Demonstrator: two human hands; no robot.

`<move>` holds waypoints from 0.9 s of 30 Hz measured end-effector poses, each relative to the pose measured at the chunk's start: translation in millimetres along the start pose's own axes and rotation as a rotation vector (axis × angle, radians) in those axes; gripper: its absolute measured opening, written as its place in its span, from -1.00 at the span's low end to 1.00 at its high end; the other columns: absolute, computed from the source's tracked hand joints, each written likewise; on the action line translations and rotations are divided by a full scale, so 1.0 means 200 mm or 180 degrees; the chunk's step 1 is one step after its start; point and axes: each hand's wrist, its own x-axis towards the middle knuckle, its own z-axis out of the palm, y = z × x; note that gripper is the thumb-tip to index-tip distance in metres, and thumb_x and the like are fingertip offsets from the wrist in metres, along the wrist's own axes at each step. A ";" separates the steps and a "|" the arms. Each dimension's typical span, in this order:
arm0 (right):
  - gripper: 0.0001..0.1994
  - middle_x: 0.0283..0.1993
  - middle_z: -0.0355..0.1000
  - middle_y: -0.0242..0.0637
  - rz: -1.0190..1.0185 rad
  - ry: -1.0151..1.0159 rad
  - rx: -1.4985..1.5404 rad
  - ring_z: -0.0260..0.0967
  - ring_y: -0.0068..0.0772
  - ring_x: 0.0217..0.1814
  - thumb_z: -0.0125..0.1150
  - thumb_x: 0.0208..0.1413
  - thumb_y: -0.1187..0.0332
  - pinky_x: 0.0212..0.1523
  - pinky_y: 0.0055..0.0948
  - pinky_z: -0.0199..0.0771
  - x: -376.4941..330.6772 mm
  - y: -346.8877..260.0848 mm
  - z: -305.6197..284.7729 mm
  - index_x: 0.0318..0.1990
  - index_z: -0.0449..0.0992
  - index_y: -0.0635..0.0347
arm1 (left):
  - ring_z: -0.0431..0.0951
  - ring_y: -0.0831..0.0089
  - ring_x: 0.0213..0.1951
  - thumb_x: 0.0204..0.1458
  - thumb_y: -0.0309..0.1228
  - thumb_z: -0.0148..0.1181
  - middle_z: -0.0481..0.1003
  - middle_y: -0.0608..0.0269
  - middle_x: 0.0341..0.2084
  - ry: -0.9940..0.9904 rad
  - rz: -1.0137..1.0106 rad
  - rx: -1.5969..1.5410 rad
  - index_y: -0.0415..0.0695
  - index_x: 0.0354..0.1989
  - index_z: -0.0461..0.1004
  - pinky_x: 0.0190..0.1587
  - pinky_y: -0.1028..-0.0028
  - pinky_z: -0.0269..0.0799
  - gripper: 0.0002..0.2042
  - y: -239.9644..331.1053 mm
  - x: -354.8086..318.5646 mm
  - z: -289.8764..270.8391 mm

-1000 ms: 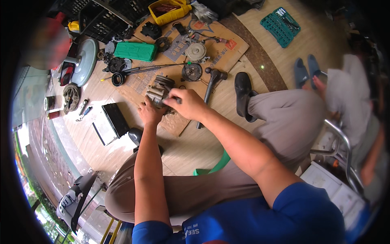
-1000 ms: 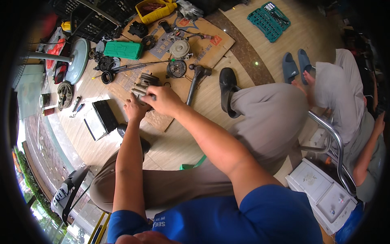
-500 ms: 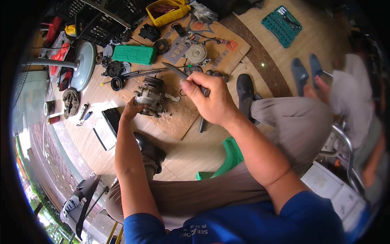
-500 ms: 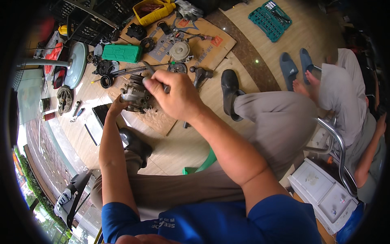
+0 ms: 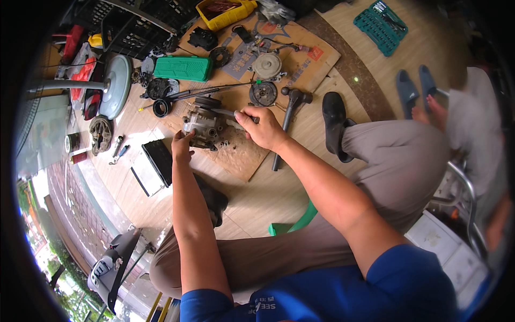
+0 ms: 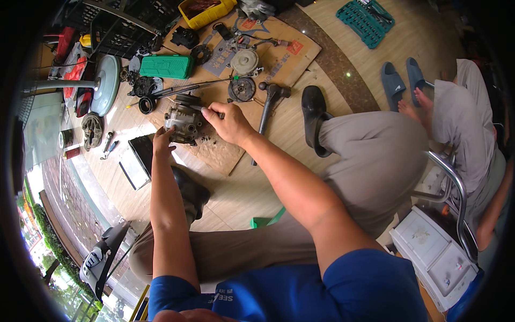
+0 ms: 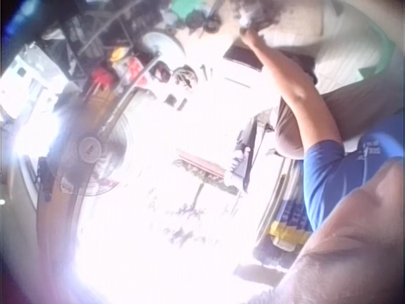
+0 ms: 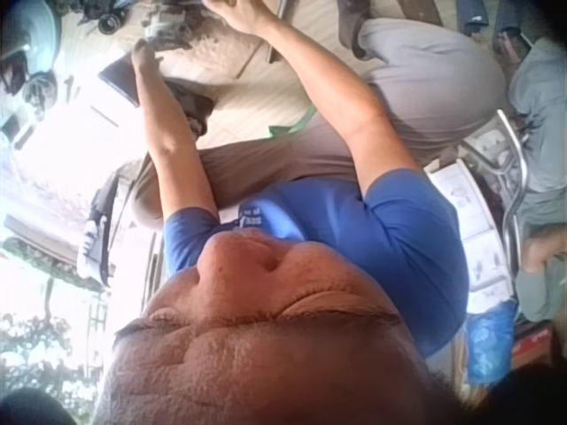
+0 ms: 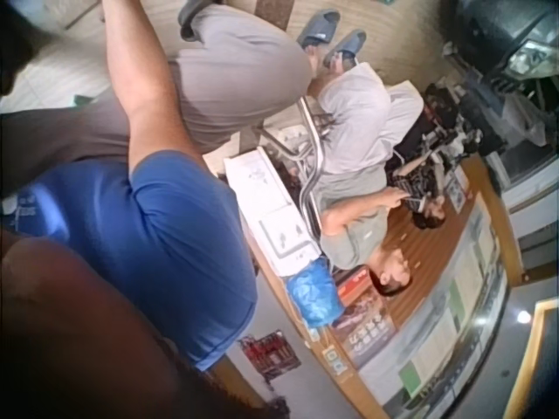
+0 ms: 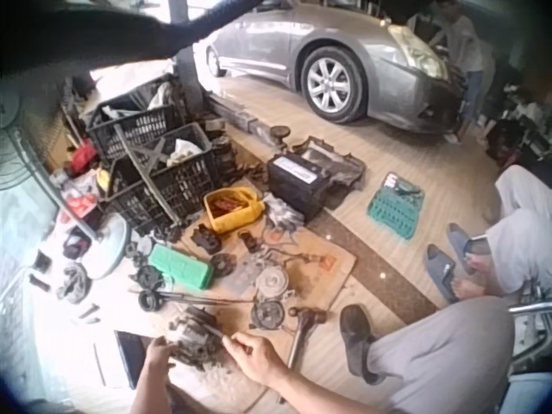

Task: The person disassembles a car air conditioning compressor on a cardboard sheet using a hammer, screwdriver, and pry bar, hitting the metal casing to loosen it and prying the internal components apart.

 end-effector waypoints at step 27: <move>-0.69 -0.36 0.53 -0.31 -0.0106 -0.0658 -0.0030 0.40 -0.54 -0.36 0.23 0.14 0.22 -0.29 -0.50 0.40 0.26 -0.03 0.24 -0.14 0.56 0.32 | 0.57 0.27 -0.14 -0.13 -0.08 0.37 0.53 -0.11 -0.12 0.1047 0.0735 0.0876 -0.47 0.19 0.20 -0.12 0.37 0.48 -0.17 0.23 0.09 -0.21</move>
